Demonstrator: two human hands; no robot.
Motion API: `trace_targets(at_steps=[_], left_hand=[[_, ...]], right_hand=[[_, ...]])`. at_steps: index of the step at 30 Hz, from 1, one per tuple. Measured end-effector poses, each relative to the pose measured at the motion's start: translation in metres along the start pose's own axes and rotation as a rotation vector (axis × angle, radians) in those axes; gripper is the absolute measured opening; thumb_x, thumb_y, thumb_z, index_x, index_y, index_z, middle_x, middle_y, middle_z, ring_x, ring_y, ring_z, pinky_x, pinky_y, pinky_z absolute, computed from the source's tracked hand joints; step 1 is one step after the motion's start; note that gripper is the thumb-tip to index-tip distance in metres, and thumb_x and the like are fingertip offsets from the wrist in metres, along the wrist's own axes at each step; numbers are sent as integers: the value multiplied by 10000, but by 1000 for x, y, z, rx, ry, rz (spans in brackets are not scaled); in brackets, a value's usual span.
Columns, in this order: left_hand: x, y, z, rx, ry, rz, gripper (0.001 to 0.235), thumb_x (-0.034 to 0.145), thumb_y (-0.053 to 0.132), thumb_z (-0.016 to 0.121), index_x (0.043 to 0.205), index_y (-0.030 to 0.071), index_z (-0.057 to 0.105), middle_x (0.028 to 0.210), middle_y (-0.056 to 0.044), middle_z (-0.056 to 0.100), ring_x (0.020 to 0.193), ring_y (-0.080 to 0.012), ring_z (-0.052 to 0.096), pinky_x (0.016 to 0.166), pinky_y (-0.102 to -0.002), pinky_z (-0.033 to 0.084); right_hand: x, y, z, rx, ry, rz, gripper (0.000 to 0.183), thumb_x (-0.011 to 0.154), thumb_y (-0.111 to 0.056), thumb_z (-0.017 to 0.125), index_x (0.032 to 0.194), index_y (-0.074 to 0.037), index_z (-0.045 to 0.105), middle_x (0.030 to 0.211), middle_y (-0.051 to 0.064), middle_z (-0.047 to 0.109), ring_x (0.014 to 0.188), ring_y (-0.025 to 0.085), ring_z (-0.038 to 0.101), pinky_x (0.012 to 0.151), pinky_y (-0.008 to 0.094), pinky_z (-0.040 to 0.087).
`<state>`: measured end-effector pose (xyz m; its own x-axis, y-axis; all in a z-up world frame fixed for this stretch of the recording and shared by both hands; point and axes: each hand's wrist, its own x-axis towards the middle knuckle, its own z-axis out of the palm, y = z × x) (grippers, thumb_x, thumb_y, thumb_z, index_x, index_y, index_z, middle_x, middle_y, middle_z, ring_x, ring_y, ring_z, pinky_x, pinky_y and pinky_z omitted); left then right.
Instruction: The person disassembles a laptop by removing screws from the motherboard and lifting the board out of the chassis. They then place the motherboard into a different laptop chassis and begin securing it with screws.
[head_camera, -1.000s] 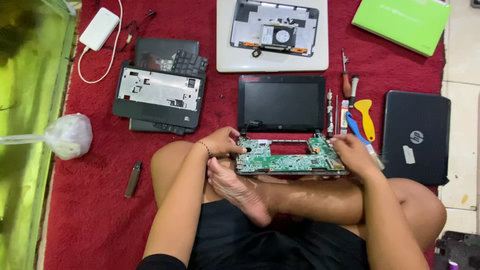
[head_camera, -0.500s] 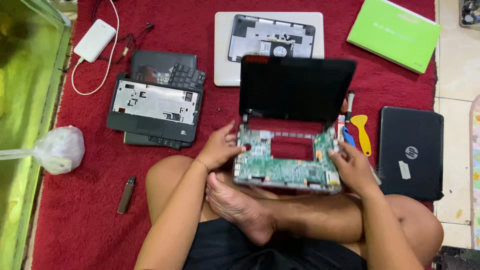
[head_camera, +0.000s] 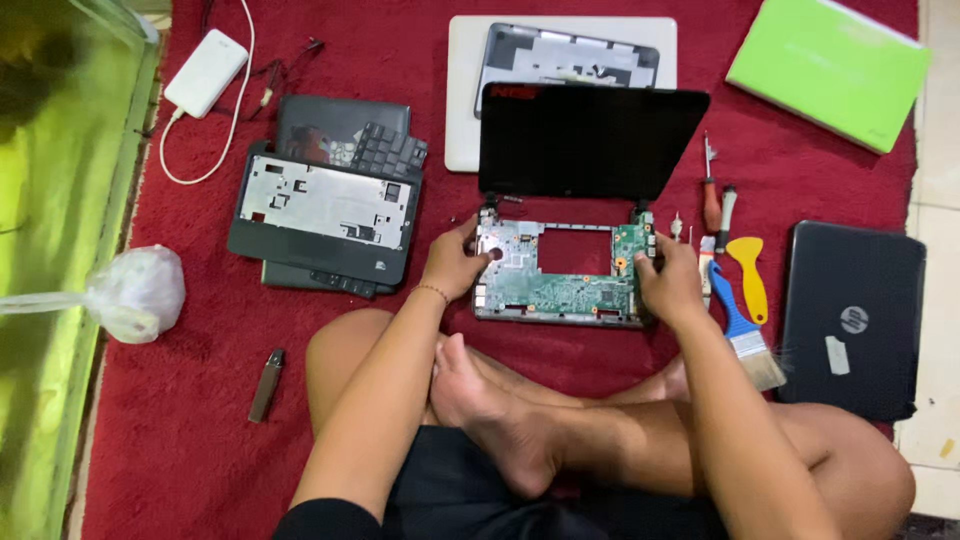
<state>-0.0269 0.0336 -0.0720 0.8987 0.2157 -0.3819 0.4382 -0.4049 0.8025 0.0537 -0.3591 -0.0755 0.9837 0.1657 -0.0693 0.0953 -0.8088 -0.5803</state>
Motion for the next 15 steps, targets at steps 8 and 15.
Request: trace_targets(at_steps=[8, 15], left_hand=[[-22, 17, -1, 285, 19, 23, 685, 828, 245, 795, 1434, 11, 581, 1220, -177, 599, 1115, -341, 683, 965, -441, 575], [-46, -4, 0, 321, -45, -103, 421, 878, 214, 714, 1286, 111, 712, 1025, -108, 770, 1074, -322, 729, 905, -460, 606]], right_hand=[[-29, -42, -8, -118, 137, -139, 526, 886, -197, 761, 1390, -120, 630, 1153, 212, 561, 1091, 462, 621, 922, 525, 523], [-53, -88, -21, -403, 76, -413, 420, 769, -447, 794, 1167, -315, 776, 1366, 105, 591, 1313, 354, 556, 1055, 556, 434]])
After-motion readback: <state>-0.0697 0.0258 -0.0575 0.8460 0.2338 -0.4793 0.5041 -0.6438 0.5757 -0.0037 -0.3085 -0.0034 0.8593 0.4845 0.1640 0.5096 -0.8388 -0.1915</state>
